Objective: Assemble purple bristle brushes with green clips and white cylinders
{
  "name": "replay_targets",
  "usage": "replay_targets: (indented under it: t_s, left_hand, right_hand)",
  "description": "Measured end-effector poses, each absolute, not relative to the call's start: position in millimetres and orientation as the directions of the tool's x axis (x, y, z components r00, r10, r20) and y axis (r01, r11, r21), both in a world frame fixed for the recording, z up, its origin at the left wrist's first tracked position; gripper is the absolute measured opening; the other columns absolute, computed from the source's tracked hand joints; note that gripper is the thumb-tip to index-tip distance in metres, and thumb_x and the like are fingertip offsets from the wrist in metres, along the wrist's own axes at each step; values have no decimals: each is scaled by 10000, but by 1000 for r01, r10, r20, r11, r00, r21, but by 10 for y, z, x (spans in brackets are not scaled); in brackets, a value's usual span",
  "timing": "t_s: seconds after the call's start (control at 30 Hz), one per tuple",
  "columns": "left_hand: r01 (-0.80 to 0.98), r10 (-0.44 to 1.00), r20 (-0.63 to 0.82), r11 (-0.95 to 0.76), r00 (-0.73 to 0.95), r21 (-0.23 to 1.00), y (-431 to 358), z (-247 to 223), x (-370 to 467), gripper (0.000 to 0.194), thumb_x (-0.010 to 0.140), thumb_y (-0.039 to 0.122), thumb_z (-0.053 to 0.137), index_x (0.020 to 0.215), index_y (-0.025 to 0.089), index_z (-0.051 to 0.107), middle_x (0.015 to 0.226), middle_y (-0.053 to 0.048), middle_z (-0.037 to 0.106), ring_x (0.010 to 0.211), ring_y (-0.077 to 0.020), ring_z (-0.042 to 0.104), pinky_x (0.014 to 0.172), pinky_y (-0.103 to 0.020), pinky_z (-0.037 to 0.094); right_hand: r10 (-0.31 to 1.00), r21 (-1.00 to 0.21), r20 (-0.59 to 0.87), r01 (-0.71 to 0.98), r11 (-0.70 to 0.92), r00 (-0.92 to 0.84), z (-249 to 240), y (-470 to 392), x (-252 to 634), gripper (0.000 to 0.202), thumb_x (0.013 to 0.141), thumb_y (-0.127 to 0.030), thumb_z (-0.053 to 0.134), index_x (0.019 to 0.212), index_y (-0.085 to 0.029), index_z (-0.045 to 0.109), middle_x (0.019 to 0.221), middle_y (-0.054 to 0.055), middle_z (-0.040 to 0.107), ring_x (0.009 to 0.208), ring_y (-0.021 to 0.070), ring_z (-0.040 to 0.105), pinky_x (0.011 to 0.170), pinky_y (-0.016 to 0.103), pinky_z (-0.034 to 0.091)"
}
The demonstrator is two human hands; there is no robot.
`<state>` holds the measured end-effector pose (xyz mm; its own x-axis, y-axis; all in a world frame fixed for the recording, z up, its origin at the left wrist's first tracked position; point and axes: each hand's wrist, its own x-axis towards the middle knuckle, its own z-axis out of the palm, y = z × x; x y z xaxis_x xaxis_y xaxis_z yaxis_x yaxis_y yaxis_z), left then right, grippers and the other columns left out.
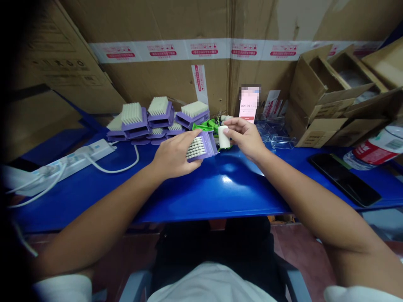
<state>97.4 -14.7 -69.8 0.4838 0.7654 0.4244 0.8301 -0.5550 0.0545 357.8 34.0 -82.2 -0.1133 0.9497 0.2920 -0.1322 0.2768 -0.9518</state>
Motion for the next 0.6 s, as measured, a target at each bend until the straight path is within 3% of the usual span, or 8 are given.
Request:
replay_targets:
  t_s: [0.33,0.47,0.6]
  left_hand:
    - [807,740,437,-588,511,52,-144,-735,986,845,853,360,778,1644,161,558,1617,-142,686,1427,-368,711,1163,-486,612]
    - [813,737,444,-581,510,30,-141,-745,983,826,850,359,772,1629,168,574,1588,-144,707,1394,-374,728,1135,-484,622]
    - [819,732,453,-573,509,5,-146,-750,992,818,851,355,765,1622,156,578,1556,-160,722,1356,-380,743,1114,-488,624]
  right_hand:
    - [942,-967,237,-148,206,-238,-799,214,3480,594,576,-463,1118,1004,-225,782,915,16,809,773,180,753,617,293,633]
    - [949,-982,188,-65,177,-252,-783,225,3496,610,525,-475,1133,945,-195,789,795,26,790,667,176,711,574,314,621]
    - [951,-990,126,20,137,-282,-775,205,3493,568,569,-529,1110,898,-178,807,744,42,766,634,185,692,543,336,623]
